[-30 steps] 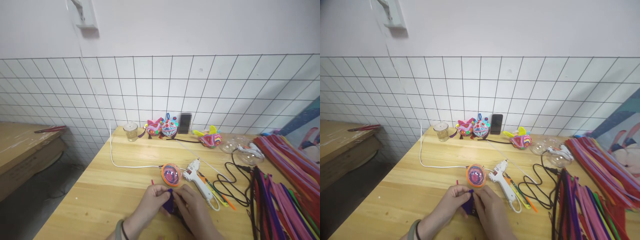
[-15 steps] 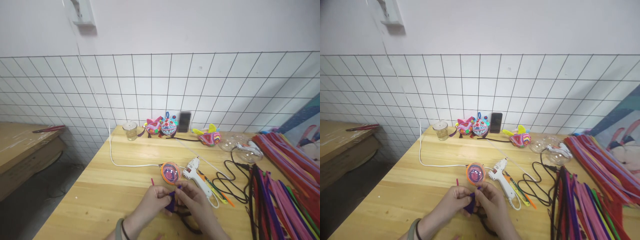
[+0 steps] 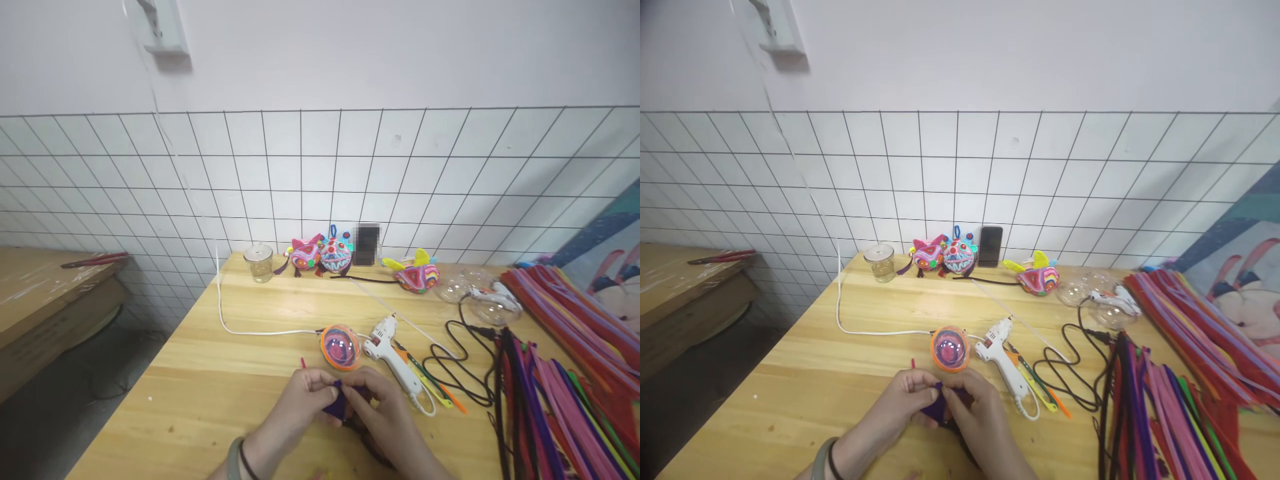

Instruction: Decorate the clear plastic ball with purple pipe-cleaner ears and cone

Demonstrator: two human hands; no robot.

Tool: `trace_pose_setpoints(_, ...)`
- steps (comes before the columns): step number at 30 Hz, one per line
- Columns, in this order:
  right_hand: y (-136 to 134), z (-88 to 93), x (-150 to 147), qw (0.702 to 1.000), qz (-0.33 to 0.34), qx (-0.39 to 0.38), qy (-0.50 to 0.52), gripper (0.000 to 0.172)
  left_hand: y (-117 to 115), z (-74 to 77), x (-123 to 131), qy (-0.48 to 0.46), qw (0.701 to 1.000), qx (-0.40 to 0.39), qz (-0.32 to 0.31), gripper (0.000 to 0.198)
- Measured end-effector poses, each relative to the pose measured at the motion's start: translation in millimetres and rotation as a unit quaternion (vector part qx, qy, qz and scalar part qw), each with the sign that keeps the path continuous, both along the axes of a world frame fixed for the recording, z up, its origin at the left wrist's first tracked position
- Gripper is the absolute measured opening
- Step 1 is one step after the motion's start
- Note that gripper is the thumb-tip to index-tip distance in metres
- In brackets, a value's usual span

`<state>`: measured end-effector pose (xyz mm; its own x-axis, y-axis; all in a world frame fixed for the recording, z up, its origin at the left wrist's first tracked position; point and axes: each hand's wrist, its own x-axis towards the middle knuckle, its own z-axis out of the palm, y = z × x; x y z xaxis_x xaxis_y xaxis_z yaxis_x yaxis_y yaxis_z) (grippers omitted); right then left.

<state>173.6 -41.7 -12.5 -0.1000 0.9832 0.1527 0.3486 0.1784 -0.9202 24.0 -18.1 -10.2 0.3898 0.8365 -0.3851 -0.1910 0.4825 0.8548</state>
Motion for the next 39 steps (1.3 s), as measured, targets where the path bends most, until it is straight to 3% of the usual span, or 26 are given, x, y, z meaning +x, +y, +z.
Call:
trace_pose_setpoints(9, -0.2, 1.0, -3.2, 0.997, -0.008, -0.058, 0.049, 0.02, 0.3, -0.8, 0.3, -0.008, 1.0, -0.016, 0.021, 0.032)
trace_pose_setpoints(16, -0.9, 3.3, -0.6, 1.0, -0.007, -0.009, -0.017, 0.018, -0.3, -1.6, -2.2, -0.06, 0.998, -0.016, 0.019, 0.032)
trace_pose_setpoints(22, -2.3, -0.1, -1.8, 0.999, -0.014, 0.008, -0.051, 0.017, 0.9, -4.6, -0.9, -0.009, 0.999, -0.012, 0.03, 0.034)
trace_pose_setpoints(27, -0.3, -1.6, -0.9, 0.997, 0.003, -0.058, 0.047, 0.023, -0.3, -4.7, -1.6, -0.016, 1.0, -0.005, 0.025, 0.035)
trace_pose_setpoints(31, 0.8, 1.4, -1.5, 0.978, 0.017, -0.14, 0.154, 0.032, -0.3, -1.8, -2.0, -0.027, 0.999, 0.002, 0.02, 0.034)
trace_pose_setpoints(39, 0.5, 3.0, -3.2, 0.972, 0.021, -0.14, 0.187, 0.032, 2.0, -2.5, -2.7, -0.041, 0.999, 0.019, 0.0, 0.033)
